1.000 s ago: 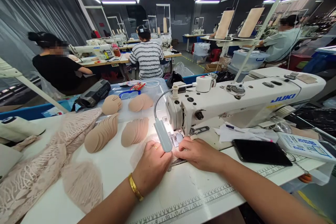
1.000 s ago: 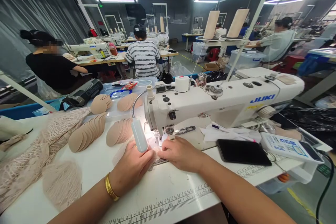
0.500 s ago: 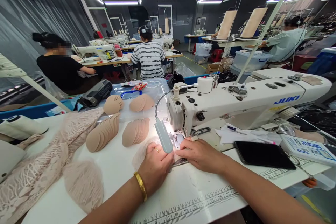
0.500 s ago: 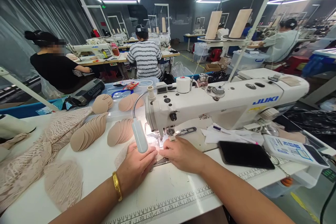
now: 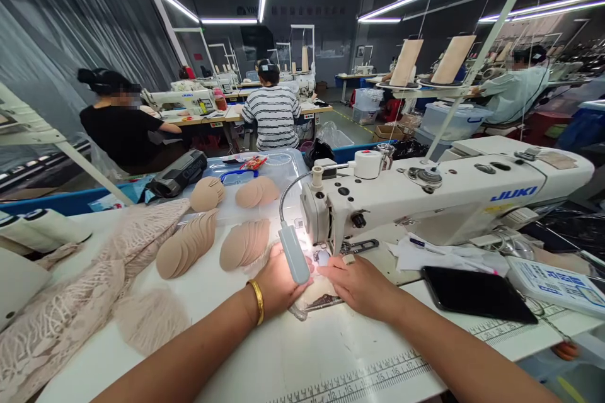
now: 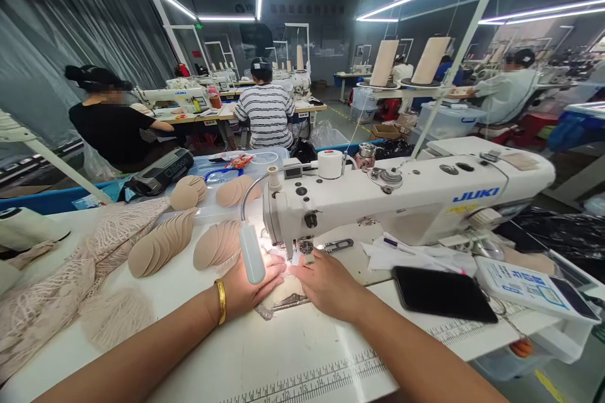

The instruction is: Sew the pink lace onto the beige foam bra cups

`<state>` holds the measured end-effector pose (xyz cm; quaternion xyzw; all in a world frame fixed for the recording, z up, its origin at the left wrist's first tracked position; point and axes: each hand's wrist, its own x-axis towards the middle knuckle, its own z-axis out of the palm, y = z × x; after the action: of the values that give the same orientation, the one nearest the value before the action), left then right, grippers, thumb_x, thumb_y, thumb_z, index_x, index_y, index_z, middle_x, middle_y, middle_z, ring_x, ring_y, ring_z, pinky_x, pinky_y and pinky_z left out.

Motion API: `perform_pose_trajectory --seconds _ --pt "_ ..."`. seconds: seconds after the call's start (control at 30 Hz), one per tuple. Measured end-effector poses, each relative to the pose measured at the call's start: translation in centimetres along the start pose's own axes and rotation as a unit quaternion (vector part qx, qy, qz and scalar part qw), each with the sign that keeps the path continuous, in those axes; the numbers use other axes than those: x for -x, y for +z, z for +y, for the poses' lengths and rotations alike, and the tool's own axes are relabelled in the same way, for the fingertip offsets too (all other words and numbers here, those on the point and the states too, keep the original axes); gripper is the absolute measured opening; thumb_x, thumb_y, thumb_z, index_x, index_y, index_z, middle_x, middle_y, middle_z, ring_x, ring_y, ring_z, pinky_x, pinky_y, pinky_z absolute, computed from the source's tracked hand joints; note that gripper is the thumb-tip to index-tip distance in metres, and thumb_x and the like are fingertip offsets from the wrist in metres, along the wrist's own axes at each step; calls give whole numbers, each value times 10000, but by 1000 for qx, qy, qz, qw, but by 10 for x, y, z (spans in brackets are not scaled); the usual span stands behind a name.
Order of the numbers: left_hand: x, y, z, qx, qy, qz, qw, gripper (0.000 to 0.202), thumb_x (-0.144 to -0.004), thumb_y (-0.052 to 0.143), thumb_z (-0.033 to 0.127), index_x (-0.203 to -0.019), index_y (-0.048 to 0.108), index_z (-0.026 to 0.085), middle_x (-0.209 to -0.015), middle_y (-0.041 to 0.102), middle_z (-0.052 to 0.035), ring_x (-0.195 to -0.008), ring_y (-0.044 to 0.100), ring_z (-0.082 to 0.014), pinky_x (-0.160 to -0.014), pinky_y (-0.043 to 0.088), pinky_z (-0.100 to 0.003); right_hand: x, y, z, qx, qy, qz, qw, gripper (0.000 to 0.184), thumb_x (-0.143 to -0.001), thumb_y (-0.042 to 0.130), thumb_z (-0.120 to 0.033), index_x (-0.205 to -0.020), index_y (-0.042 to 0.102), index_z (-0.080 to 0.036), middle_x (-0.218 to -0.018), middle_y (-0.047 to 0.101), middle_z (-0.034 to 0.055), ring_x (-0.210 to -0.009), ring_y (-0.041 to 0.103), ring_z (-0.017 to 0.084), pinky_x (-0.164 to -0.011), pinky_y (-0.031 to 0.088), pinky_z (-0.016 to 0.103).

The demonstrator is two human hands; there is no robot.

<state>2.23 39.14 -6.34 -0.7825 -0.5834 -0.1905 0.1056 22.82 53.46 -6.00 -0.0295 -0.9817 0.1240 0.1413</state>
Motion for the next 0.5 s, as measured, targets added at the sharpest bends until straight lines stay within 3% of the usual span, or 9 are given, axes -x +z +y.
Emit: perform_pose_trajectory --seconds 0.13,0.33,0.5 --pt "-3 2 -8 26 16 25 999 165 -986 566 236 -1048 717 212 -1093 780 -62 -935 678 -258 -957 422 -440 -1 2 1 2 8 3 1000 382 -862 479 -6 -1111 697 -195 -920 642 71 -768 504 216 -663 379 300" --pt "-7 -3 -9 39 21 12 999 219 -1002 519 227 -1077 725 220 -1103 784 -82 -928 680 -254 -998 391 -432 0 6 2 22 18 -11 1000 373 -895 474 -22 -1161 691 -170 -877 640 80 -751 500 228 -649 364 310" --pt "-4 4 -11 35 23 9 999 250 -998 488 216 -1068 729 212 -1106 769 -102 -962 660 -280 -1080 317 -482 3 4 2 22 -17 12 1000 345 -871 481 4 -1055 704 -183 -860 621 50 -706 444 200 -622 319 296"
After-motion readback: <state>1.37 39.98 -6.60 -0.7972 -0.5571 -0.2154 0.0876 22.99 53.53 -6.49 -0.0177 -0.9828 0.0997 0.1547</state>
